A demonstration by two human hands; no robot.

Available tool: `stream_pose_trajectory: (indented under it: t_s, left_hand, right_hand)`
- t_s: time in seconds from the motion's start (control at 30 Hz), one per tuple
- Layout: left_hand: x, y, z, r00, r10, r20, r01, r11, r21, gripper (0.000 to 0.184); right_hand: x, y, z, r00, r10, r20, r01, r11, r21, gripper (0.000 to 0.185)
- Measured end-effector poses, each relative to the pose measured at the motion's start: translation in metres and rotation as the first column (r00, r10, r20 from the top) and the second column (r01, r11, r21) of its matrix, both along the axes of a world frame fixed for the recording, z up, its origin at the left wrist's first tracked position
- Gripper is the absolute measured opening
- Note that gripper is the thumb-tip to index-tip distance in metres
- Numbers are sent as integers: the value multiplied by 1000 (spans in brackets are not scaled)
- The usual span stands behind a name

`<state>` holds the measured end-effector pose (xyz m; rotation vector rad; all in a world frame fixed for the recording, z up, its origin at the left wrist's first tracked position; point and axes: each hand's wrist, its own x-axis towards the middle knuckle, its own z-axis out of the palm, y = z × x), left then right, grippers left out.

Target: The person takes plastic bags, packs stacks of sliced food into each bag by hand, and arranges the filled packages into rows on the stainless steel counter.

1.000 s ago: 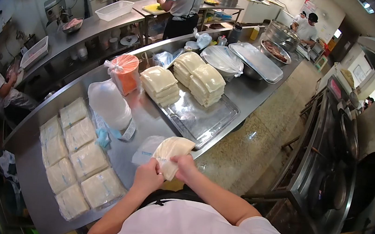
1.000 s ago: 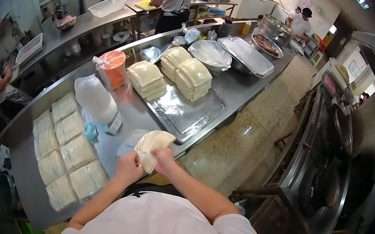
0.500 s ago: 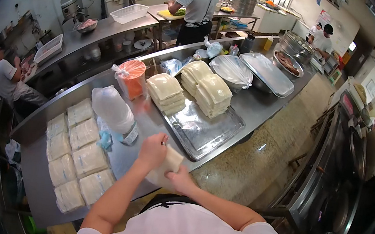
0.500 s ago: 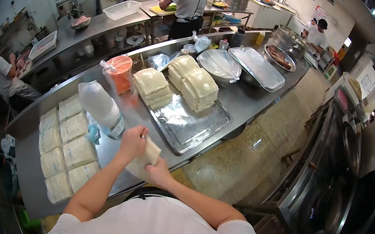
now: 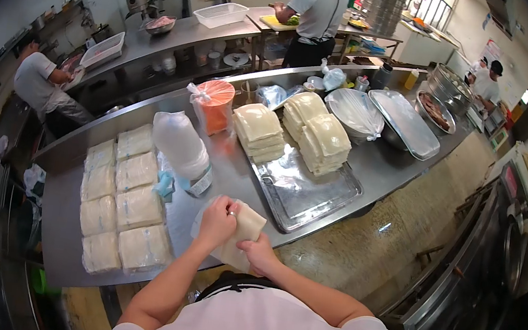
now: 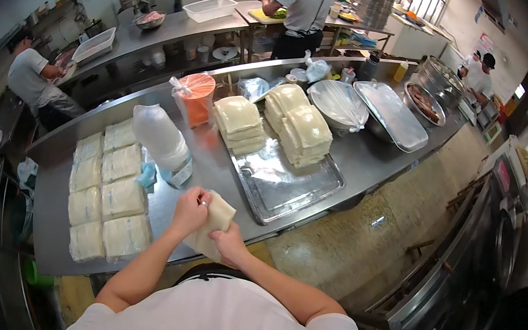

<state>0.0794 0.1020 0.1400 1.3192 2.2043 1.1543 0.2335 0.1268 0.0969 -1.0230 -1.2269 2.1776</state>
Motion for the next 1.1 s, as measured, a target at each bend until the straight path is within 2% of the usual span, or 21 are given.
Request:
stream_pose_trajectory:
  t_s: [0.1,0.2,0.3,0.4,0.5,0.6,0.7,0.8,0.83,0.9,0.97,1.1]
  left_hand:
    - [-5,0,5,984,142,111,-139,990,-28,21]
    - [-15,-2,0,925,-49,376,22,997,77,14]
    - [-11,-7,23,918,-97,385,94,995,28,13]
    - [-9,-10,65,996,-68,58,78,978,-193,12]
    - [-10,5,38,997,-53,-59,57,996,62,18]
    - [1,10,26,957,-240,-165,259,960,108,16]
    - [22,4,25,907,-359,-219,384,920,83,21]
    - [33,-12,21,947,-235,-219,255,965,68,24]
    - [33,-21,11,949,-195,-247,214,976,50,24]
    - [30,-40,-18,945,-117,-304,129,992,17,25]
    - [29,-57,-34,967,-86,-239,67,994,-87,24]
    - [28,-66,-30,987,-23,-160,-22,962,-271,20]
  right_hand:
    - [-3,-1,-1,999,38,22,-40,991,130,43]
    - [-2,2,2,997,30,72,-42,984,174,41]
    - [-2,5,-6,1000,3,17,-5,990,140,42]
    - [1,4,-3,1000,6,16,-9,981,191,42]
    - [6,-2,0,971,160,176,-214,911,353,40]
    - [1,-11,8,968,173,180,-215,943,253,44]
    - [-6,3,6,987,8,-161,-34,987,-154,51]
    - [-3,13,1,989,-110,-94,83,964,-252,44]
    - [1,14,14,989,-114,-94,87,963,-255,47]
    - [6,27,-5,971,-194,-142,140,937,-320,51]
    - [7,34,-11,952,-282,-116,212,887,-411,55]
    - [-4,49,-37,938,-312,-153,187,826,-532,57]
